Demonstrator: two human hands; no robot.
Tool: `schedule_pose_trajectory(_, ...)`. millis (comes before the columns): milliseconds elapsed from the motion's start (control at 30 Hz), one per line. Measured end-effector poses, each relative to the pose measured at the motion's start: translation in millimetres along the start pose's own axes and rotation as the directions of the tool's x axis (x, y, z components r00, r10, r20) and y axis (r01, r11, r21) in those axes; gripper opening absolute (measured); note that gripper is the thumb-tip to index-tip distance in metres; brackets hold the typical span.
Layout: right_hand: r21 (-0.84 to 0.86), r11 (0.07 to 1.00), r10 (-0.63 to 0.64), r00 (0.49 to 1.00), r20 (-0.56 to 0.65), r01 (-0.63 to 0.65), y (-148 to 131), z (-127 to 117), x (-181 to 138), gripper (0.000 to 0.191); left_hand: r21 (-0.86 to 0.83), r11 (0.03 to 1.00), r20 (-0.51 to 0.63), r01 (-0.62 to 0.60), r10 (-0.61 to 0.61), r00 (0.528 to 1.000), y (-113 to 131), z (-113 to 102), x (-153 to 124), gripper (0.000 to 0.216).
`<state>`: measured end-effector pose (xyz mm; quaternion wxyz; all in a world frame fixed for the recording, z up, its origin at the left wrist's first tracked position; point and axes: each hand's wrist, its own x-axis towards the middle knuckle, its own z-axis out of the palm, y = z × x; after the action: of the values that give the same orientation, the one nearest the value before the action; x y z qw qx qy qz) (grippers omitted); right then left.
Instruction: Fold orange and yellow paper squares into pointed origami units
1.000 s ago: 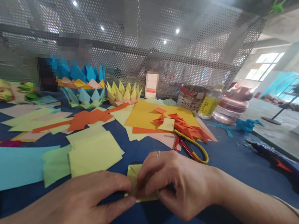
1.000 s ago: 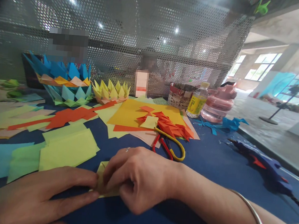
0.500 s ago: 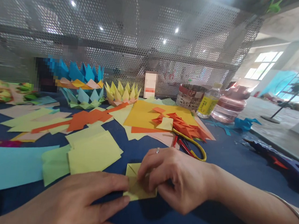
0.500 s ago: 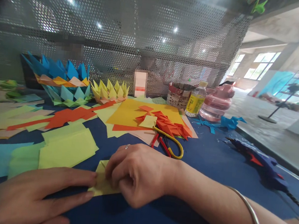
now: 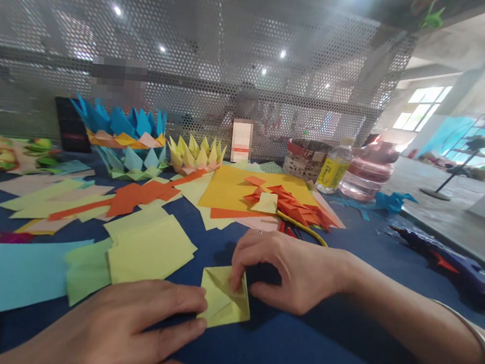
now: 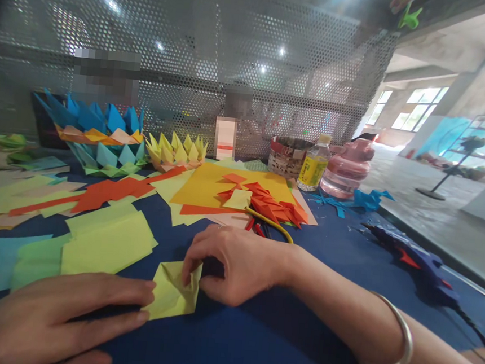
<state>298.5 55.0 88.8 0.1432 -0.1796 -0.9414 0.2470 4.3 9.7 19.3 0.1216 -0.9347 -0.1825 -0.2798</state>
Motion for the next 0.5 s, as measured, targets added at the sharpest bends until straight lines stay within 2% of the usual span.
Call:
schedule_pose_trajectory(67,0.008,1.0,0.001,1.0,0.006,-0.001,1.5,1.0,0.2,0.017,-0.02,1.0,-0.007,0.024,-0.024,1.0,1.7,1.4,-1.2,0.025)
schedule_pose_trajectory(133,0.022,1.0,0.012,1.0,-0.009,-0.011,1.1,4.7,0.8,0.011,-0.034,0.997,-0.008,0.063,-0.063,0.998,3.0,2.9,-3.0,0.028)
schedule_pose_trajectory(233,0.055,0.996,0.068,0.997,-0.036,-0.066,-3.7,14.7,1.9,0.01,-0.011,0.994,-0.017,0.11,-0.111,0.994,2.8,4.1,-5.6,0.036)
schedule_pose_trajectory(333,0.089,0.989,0.126,0.991,-0.051,-0.121,-10.1,26.2,3.1,0.01,0.012,0.998,-0.024,0.062,-0.061,0.998,1.0,3.8,-5.9,0.042)
schedule_pose_trajectory(400,0.095,0.987,0.138,0.987,-0.087,-0.129,-12.1,31.9,4.1,0.008,-0.006,0.999,-0.014,0.041,-0.041,0.999,0.5,2.9,-4.3,0.039)
schedule_pose_trajectory(500,0.105,0.991,0.101,0.984,-0.148,-0.085,-10.3,35.3,5.5,0.014,-0.043,0.996,-0.018,0.075,-0.076,0.997,1.3,1.1,1.1,0.03)
